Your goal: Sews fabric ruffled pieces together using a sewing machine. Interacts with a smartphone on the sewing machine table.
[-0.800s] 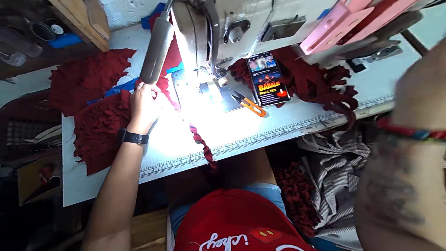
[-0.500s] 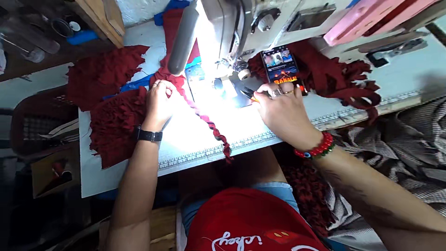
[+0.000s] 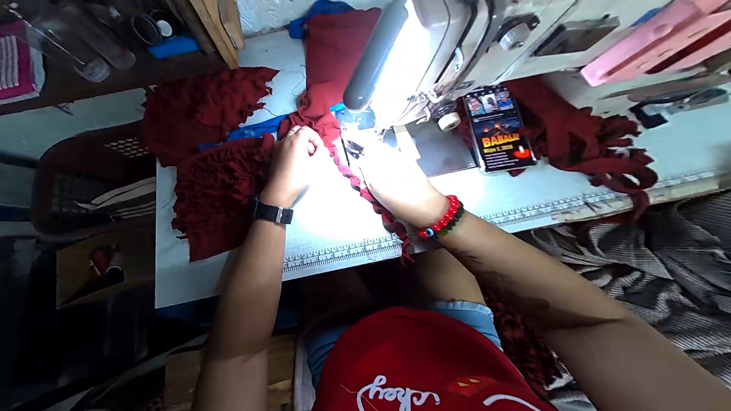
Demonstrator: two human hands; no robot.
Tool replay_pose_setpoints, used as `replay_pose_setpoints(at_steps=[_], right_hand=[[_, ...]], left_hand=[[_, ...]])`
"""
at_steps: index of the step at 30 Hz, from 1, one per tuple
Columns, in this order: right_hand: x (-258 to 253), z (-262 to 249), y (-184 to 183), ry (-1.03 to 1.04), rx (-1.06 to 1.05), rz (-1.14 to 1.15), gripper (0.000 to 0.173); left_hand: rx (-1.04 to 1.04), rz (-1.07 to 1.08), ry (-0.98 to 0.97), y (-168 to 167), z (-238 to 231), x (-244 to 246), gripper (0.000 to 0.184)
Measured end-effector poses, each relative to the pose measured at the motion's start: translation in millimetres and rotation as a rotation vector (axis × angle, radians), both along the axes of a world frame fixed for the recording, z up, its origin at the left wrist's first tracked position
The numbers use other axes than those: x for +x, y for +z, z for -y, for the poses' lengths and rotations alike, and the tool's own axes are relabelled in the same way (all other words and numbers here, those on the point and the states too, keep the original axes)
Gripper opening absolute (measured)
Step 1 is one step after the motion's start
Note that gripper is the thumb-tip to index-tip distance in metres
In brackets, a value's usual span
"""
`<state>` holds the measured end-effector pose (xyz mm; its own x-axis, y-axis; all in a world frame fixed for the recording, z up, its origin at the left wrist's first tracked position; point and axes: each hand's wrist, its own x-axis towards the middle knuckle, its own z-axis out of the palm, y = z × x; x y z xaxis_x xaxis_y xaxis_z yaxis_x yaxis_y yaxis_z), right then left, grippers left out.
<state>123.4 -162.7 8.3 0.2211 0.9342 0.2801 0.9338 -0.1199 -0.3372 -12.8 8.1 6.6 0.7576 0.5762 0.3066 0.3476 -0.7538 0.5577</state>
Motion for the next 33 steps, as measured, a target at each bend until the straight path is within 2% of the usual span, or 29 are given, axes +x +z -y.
replay_pose_setpoints(at_steps=[3, 7, 10, 12, 14, 20, 26, 28, 30, 33], right_hand=[[7, -16, 4, -0.009, -0.038, -0.006, 0.029], [7, 22, 12, 0.086, 0.021, 0.038, 0.024], [11, 57, 15, -0.072, 0.008, -0.066, 0.035], [26, 83, 14, -0.159, 0.089, -0.143, 0.025], [51, 112, 12, -0.235, 0.143, -0.191, 0.024], [110, 171, -13, -0.507, 0.223, -0.083, 0.032], [129, 165, -11, -0.547, 0.071, 0.037, 0.028], [132, 159, -6, -0.546, 0.052, 0.044, 0.038], [131, 153, 1, -0.538, 0.085, 0.019, 0.044], [119, 145, 12, -0.477, 0.192, -0.039, 0.034]], left_hand=[[-0.017, -0.009, -0.012, 0, 0, 0, 0.015], [0.027, -0.047, -0.043, 0, -1, -2, 0.017], [0.056, -0.084, -0.08, 0, 4, 1, 0.019], [0.069, -0.091, -0.082, 0, 6, 2, 0.021], [0.075, -0.095, -0.078, 0, 8, 3, 0.024], [0.082, -0.074, -0.049, -4, 7, 3, 0.024], [0.087, -0.082, -0.047, -6, 8, 3, 0.026], [0.097, -0.066, -0.043, -6, 10, 3, 0.025], [0.157, -0.051, -0.02, -2, 17, 2, 0.026], [0.282, -0.154, -0.014, 13, 38, 2, 0.031]])
